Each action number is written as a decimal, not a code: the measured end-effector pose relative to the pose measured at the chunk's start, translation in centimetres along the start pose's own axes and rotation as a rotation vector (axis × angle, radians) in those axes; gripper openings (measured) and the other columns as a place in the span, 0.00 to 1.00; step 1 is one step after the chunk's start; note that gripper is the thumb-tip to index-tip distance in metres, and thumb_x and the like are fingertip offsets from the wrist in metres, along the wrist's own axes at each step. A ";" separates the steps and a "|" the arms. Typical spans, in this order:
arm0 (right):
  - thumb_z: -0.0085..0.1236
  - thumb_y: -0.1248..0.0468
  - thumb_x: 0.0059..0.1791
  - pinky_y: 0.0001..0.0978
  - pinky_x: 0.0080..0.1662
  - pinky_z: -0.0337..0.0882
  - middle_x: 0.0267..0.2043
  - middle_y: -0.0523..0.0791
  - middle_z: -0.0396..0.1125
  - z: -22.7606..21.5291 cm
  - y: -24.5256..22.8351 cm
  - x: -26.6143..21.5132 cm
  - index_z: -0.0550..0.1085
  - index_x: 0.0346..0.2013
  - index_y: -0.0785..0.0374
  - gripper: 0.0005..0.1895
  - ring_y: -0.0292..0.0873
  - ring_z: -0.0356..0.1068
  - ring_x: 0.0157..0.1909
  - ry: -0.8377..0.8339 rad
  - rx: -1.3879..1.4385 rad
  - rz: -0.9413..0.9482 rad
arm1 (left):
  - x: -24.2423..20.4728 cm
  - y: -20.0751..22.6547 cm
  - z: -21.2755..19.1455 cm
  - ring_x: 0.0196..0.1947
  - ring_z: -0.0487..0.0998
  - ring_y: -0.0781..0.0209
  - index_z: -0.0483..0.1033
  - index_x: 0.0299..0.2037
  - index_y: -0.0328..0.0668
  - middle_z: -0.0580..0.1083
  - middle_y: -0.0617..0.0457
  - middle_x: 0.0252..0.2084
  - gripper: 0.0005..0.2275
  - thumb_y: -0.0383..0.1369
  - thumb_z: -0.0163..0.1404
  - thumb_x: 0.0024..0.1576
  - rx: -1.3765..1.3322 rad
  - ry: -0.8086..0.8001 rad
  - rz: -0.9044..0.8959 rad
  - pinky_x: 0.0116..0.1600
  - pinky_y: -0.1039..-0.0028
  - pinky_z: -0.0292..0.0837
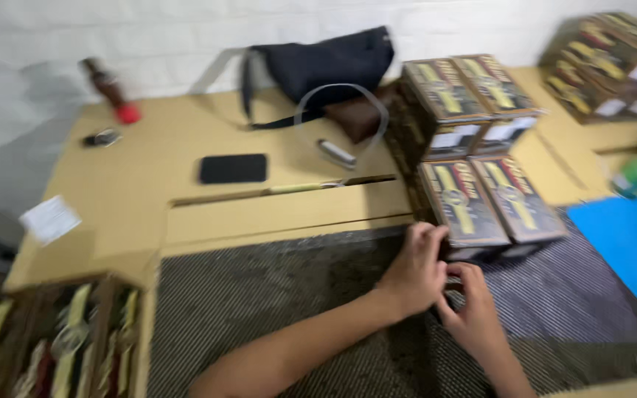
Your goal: The person removes a small black box from a plastic sleeve, places it on a table, and then stacks several similar boxes into a larger cardboard box. The person repeats this process with additional boxes, organizing them neatly inside the larger box.
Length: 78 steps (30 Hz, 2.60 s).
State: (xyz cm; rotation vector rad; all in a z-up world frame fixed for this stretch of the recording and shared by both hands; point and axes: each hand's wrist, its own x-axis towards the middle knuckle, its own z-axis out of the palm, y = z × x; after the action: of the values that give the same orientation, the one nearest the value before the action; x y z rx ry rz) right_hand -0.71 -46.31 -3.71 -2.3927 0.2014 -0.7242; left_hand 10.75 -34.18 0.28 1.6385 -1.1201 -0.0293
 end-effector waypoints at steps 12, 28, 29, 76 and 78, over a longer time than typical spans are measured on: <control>0.58 0.57 0.40 0.47 0.52 0.71 0.63 0.50 0.67 9.3 -16.7 3.2 0.70 0.60 0.61 0.33 0.52 0.69 0.66 -0.568 0.121 -0.626 | -19.8 14.2 -20.9 0.66 0.66 0.38 0.56 0.71 0.34 0.59 0.39 0.73 0.29 0.39 0.37 0.58 0.222 0.084 -0.202 0.56 0.54 0.69; 0.56 0.73 0.48 0.35 0.59 0.76 0.67 0.47 0.63 22.6 -42.5 -1.0 0.60 0.62 0.60 0.28 0.46 0.70 0.64 -0.996 0.925 -0.486 | -37.7 12.4 -39.3 0.79 0.47 0.40 0.34 0.76 0.46 0.45 0.36 0.78 0.59 0.48 0.69 0.40 0.533 1.166 -0.492 0.73 0.48 0.51; 0.56 0.73 0.48 0.37 0.61 0.76 0.68 0.48 0.62 22.4 -42.7 -1.0 0.60 0.63 0.61 0.29 0.46 0.70 0.64 -1.022 0.936 -0.456 | -37.2 12.2 -39.2 0.74 0.55 0.42 0.36 0.76 0.45 0.52 0.37 0.73 0.57 0.44 0.68 0.41 0.532 1.209 -0.461 0.72 0.51 0.56; 0.42 0.69 0.43 0.54 0.64 0.60 0.83 0.44 0.39 7.7 -26.5 -7.4 0.41 0.78 0.57 0.49 0.59 0.54 0.69 -0.462 1.125 -0.062 | -28.7 11.5 -17.5 0.66 0.61 0.39 0.53 0.56 0.52 0.57 0.44 0.58 0.35 0.50 0.59 0.42 0.353 0.916 0.097 0.69 0.56 0.67; 0.45 0.77 0.40 0.63 0.64 0.61 0.84 0.52 0.32 7.2 -25.1 -7.0 0.39 0.77 0.46 0.54 0.64 0.55 0.69 -0.643 1.157 -0.077 | -28.9 10.3 -18.6 0.67 0.59 0.44 0.55 0.57 0.53 0.56 0.43 0.60 0.35 0.48 0.62 0.43 0.291 0.909 0.106 0.70 0.58 0.65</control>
State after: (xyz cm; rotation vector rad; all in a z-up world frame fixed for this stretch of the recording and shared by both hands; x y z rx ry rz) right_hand -3.43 -20.50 3.65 -1.3829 -0.4659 0.0051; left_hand -1.90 -0.55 1.22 1.5580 -0.5042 0.8956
